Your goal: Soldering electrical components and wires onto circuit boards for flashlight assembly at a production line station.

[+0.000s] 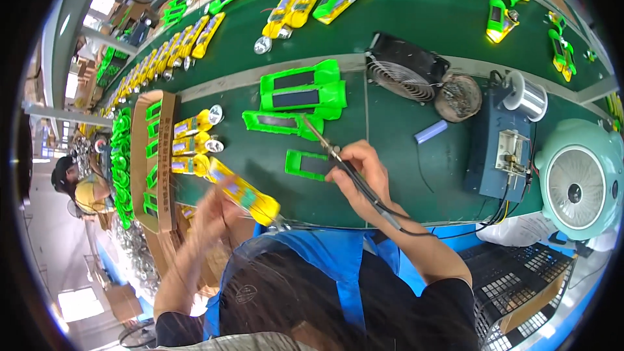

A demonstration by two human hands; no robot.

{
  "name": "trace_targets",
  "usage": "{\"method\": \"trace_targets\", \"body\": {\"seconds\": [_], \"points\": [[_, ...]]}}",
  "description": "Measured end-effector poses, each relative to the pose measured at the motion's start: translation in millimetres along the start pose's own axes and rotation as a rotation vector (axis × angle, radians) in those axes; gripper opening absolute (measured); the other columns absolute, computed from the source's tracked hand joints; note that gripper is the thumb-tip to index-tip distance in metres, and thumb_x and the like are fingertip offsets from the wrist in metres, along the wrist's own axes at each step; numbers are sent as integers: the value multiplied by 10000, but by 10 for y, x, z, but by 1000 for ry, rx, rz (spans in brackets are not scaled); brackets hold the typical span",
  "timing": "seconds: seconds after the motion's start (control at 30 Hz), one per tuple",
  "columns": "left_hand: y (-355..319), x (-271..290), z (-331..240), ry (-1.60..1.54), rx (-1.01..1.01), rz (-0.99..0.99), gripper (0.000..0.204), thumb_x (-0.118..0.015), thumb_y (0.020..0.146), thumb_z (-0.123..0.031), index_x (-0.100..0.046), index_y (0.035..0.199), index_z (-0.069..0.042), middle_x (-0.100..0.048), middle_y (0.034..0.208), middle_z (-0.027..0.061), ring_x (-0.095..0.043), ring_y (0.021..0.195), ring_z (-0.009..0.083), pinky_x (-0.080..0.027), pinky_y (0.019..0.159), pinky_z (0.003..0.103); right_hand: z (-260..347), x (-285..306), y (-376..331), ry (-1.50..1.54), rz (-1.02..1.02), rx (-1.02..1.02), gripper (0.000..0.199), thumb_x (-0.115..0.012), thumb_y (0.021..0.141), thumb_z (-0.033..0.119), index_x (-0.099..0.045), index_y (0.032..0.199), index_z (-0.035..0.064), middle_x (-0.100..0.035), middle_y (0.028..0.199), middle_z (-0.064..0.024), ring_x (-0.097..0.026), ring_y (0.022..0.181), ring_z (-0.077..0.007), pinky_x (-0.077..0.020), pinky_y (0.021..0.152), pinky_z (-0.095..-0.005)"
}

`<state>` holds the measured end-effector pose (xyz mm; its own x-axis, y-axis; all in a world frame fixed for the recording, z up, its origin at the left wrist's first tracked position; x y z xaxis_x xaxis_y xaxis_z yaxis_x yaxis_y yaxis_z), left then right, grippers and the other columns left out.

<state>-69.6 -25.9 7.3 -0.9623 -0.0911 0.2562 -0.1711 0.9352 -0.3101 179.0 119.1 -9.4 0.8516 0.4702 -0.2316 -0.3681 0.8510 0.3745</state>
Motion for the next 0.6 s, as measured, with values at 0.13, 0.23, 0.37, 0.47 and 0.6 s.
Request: {"method": "trace_targets", "body": {"seconds": [0.13,0.23,0.37,0.47,0.6], "points": [[73,-613,241,-215,128,174,711,-637,881,-31,-260,1482,-84,-620,1044,106,-619,960,137,-488,825,266,-185,-151,390,19,18,-51,257,-602,900,46,-445,1099,7,-538,971,-102,-640,782,-158,-532,683,-283],[407,-964,-34,-403,78,261,741,-599,919,-83,-149,1507,-86,-619,1108,163,-628,1009,199,-493,845,287,-88,-92,655,-123,71,-75,322,-613,924,190,-416,1130,40,-614,1005,-125,-647,842,-186,-491,795,-325],[556,-974,-139,-420,131,312,610,-554,926,-44,-270,1466,-56,-640,1040,198,-667,775,209,-535,691,322,707,307,518,-496,-96,227,336,-712,821,51,-496,1076,20,-622,933,-121,-634,855,-176,-511,766,-299],[681,-690,-791,492,-539,-90,297,-606,842,25,-638,1135,-13,-636,892,161,-646,730,222,-500,621,318,1059,485,28,-422,-116,264,353,-754,813,197,-460,945,53,-591,851,-132,-589,736,-218,-486,686,-360],[844,-854,-744,380,-610,-71,291,-616,832,45,-653,1112,-26,-635,806,137,-633,716,233,-496,605,312,401,597,-515,-146,-182,-138,289,-670,860,248,-466,915,50,-577,748,-97,-541,651,-151,-429,645,-293]]}}
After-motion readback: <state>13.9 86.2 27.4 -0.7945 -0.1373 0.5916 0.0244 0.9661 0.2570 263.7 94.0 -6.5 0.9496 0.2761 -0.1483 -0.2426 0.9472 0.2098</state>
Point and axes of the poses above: each hand's wrist, its own y-axis towards the middle knuckle, its own x-axis out of the back of the hand, z = x × y, the point moved 10 cm from there along y, towards the middle knuckle
